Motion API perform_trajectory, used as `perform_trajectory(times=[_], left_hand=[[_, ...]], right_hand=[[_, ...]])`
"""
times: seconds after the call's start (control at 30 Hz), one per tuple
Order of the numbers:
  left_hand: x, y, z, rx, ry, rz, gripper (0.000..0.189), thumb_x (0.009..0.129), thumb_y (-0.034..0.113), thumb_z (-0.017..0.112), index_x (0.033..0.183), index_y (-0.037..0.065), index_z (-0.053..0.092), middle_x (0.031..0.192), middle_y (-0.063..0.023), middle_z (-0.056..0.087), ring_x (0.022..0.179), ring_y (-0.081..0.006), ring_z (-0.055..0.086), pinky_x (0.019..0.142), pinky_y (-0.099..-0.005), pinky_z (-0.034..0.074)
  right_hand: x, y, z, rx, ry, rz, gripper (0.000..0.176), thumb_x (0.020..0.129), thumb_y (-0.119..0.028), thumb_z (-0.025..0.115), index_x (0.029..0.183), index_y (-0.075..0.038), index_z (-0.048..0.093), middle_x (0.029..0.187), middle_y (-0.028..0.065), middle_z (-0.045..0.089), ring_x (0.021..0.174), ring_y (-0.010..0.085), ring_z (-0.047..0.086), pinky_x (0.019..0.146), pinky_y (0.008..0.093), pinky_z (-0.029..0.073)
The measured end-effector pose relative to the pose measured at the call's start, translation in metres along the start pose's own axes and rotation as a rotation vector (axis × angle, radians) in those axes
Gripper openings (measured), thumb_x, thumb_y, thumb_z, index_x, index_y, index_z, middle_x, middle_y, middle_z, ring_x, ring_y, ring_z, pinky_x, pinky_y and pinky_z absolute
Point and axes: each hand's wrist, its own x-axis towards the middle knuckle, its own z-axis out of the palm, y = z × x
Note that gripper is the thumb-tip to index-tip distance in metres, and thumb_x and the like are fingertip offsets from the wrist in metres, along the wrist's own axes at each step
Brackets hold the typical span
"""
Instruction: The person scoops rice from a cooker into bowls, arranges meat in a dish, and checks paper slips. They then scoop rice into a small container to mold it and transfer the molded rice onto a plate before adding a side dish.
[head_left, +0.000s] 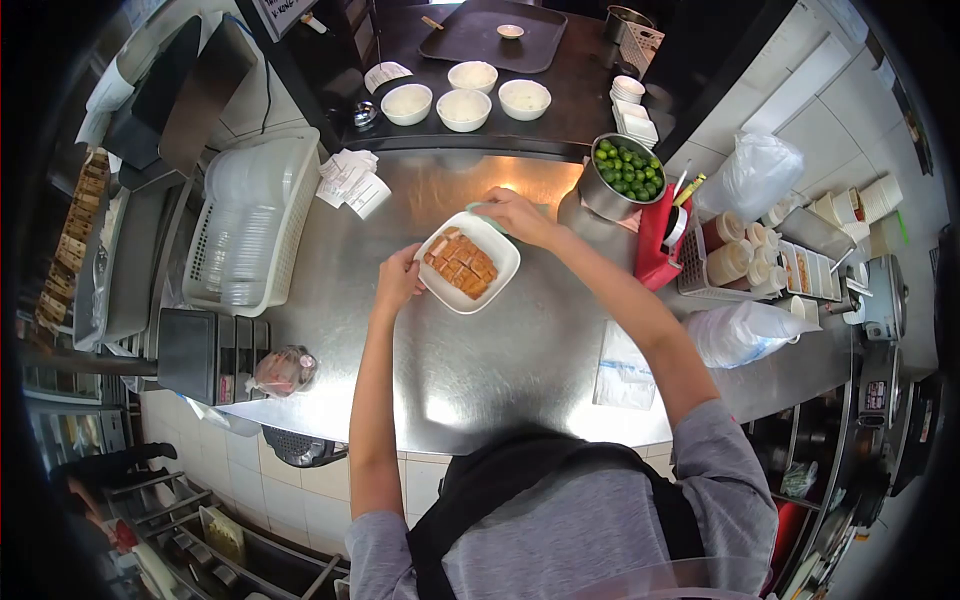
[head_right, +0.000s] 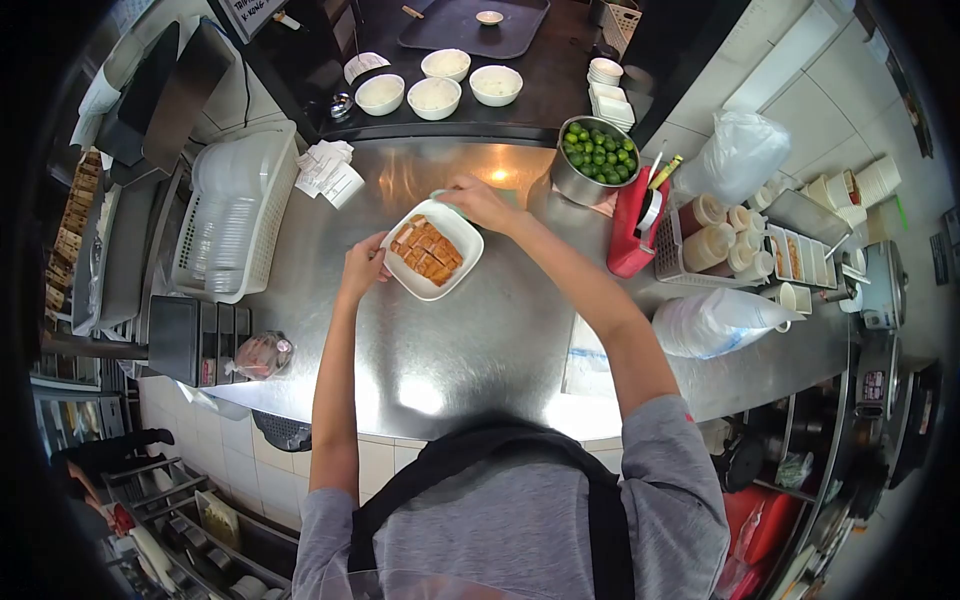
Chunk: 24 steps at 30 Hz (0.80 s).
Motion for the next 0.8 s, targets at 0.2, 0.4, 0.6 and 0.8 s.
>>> perform_trajectory(times=[0.2, 0.4, 0.6, 0.8], left_hand=[[0.012, -0.001, -0.004, 0.081, -0.058, 0.056, 0.033, 0.080, -0.003, 0.042, 0.109, 0.003, 0.058, 0.078, -0.0119, 0.058, 0.051, -0.0142, 0.060, 0.046, -0.0265, 0.051], [-0.002, 0.000, 0.009, 0.047, 0.053, 0.119, 0.030, 0.079, -0.005, 0.043, 0.105, -0.003, 0.056, 0.084, -0.0146, 0.054, 0.050, -0.0172, 0.059, 0.045, -0.0275, 0.051], [-0.013, 0.008, -0.004, 0.241, -0.130, -0.096, 0.022, 0.082, 0.008, 0.047, 0.099, 0.003, 0.060, 0.084, -0.0147, 0.060, 0.062, -0.0269, 0.062, 0.054, -0.0369, 0.051], [0.061, 0.041, 0.026, 0.757, -0.023, 0.583, 0.027, 0.081, 0.033, 0.056, 0.075, 0.009, 0.066, 0.074, -0.0135, 0.064, 0.073, -0.0326, 0.062, 0.064, -0.0421, 0.050]], right_hand=[[0.022, 0.000, -0.001, -0.618, -0.224, -0.453, 0.017, 0.074, -0.018, 0.055, 0.085, -0.009, 0.065, 0.097, 0.0052, 0.046, 0.093, 0.0203, 0.047, 0.072, 0.0293, 0.047], [0.007, -0.001, 0.006, -0.747, -0.279, -0.500, 0.015, 0.072, -0.019, 0.057, 0.079, -0.010, 0.066, 0.094, 0.0053, 0.046, 0.090, 0.0212, 0.047, 0.069, 0.0312, 0.047], [-0.002, 0.022, -0.033, 0.077, -0.625, -0.092, 0.018, 0.068, 0.000, 0.054, 0.078, -0.007, 0.067, 0.084, 0.0095, 0.052, 0.086, 0.0256, 0.052, 0.073, 0.0355, 0.046], [0.017, 0.020, -0.007, 0.213, -0.263, 0.385, 0.031, 0.069, 0.003, 0.050, 0.094, -0.005, 0.066, 0.093, 0.0170, 0.064, 0.088, 0.0240, 0.060, 0.078, 0.0335, 0.045]])
